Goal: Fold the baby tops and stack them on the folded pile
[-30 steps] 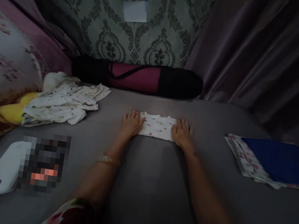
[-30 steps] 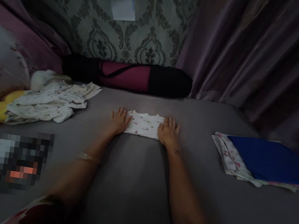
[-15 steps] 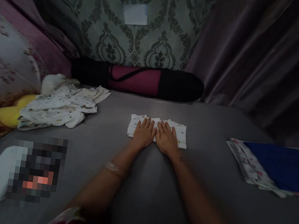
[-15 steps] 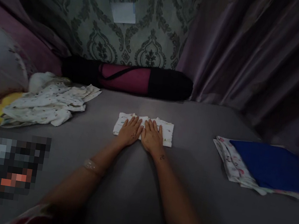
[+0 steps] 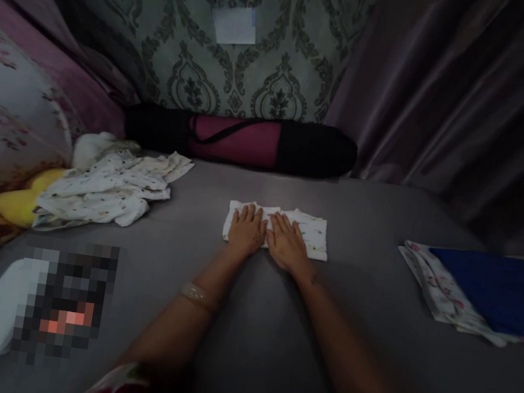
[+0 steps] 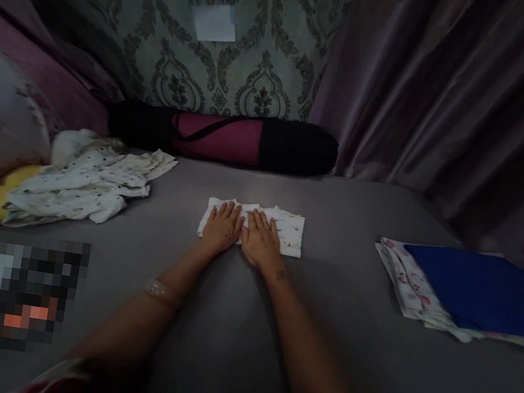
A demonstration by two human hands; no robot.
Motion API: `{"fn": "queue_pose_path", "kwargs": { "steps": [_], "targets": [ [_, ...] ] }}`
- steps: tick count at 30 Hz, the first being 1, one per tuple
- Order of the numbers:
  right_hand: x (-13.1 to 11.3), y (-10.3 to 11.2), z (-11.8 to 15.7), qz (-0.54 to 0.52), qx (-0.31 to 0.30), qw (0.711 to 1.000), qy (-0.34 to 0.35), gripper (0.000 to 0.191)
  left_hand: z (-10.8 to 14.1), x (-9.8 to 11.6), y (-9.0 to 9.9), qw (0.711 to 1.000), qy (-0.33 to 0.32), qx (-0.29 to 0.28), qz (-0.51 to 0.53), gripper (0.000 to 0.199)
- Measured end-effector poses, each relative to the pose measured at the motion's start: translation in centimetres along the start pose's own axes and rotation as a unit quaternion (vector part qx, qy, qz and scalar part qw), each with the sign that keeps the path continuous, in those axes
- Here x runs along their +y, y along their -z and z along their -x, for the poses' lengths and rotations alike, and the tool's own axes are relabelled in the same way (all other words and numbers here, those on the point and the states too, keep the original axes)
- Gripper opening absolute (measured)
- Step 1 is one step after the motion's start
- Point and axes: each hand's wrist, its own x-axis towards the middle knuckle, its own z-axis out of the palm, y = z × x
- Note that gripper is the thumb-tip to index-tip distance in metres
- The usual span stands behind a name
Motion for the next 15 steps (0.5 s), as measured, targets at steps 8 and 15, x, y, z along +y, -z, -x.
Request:
{"fn": "queue_pose_path", "kwargs": {
  "steps": [8, 15],
  "targets": [
    [2.0, 1.0, 0.0, -0.001, -0.048, 0.998, -0.038, 0.057, -0.1, -0.1, 0.9, 0.999, -0.011, -0.040, 0.011, 0.056],
    [4.6, 2.3, -0.4, -0.002, 0.035, 0.998, -0.056, 0.054, -1.0, -2.0, 1.7, 0.997, -0.003, -0.028, 0.077, 0.055]
  ]
}}
